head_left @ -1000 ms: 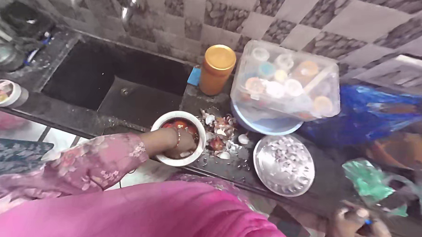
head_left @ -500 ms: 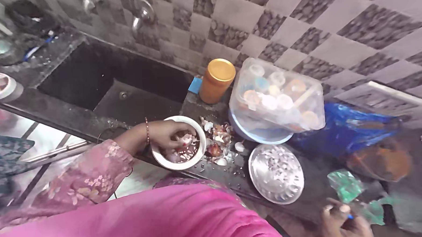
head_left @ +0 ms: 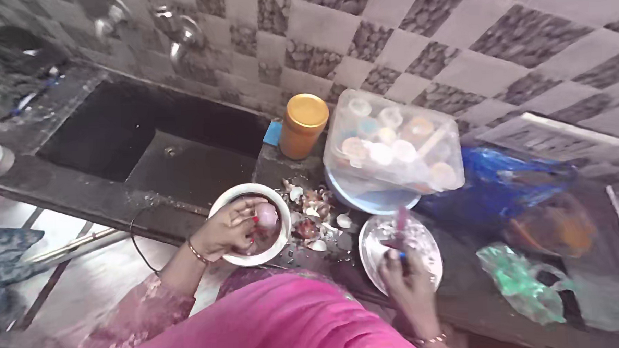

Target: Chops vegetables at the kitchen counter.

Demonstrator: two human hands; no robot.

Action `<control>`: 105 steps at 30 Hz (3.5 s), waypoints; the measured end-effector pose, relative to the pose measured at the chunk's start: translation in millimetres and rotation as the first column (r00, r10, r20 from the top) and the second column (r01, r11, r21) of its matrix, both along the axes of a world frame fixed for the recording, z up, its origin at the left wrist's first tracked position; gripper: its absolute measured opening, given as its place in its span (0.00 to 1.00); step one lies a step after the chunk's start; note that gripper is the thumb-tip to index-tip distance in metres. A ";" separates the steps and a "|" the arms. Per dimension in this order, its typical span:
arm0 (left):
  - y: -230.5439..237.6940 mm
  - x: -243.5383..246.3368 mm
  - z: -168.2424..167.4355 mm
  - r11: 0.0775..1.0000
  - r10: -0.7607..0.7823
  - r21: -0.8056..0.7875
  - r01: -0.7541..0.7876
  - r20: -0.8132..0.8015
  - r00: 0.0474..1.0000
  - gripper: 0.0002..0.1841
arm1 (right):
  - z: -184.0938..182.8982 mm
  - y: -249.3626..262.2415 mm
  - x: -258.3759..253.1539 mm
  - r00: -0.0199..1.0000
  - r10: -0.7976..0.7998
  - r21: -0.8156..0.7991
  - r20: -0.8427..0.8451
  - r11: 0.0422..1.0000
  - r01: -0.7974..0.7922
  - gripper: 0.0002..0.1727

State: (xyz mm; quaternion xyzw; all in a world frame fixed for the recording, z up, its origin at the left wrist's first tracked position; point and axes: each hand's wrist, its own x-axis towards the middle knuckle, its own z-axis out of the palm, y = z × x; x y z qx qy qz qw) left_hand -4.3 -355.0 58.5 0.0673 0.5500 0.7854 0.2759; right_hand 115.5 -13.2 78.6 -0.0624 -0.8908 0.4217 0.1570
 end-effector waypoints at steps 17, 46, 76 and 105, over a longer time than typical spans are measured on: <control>77.7 18.3 1.1 0.942 -0.243 0.231 0.244 -0.032 0.969 0.45 | -20.2 -45.6 -35.1 0.923 0.330 -0.151 0.200 0.941 -0.303 0.36; 237.7 42.1 36.1 0.866 -0.492 -0.142 0.479 -0.082 0.867 0.35 | -43.4 47.5 16.5 0.998 -0.005 -0.027 -0.066 1.000 0.003 0.28; 300.5 17.3 4.6 0.839 -0.471 -0.262 0.476 0.089 0.878 0.35 | -58.4 72.6 1.2 0.906 -0.164 -0.062 0.391 0.977 0.203 0.20; 310.1 19.9 -53.5 0.974 -0.197 -0.001 0.225 0.479 0.855 0.15 | -73.5 95.5 -19.2 0.717 0.354 -0.482 0.600 0.876 -0.029 0.22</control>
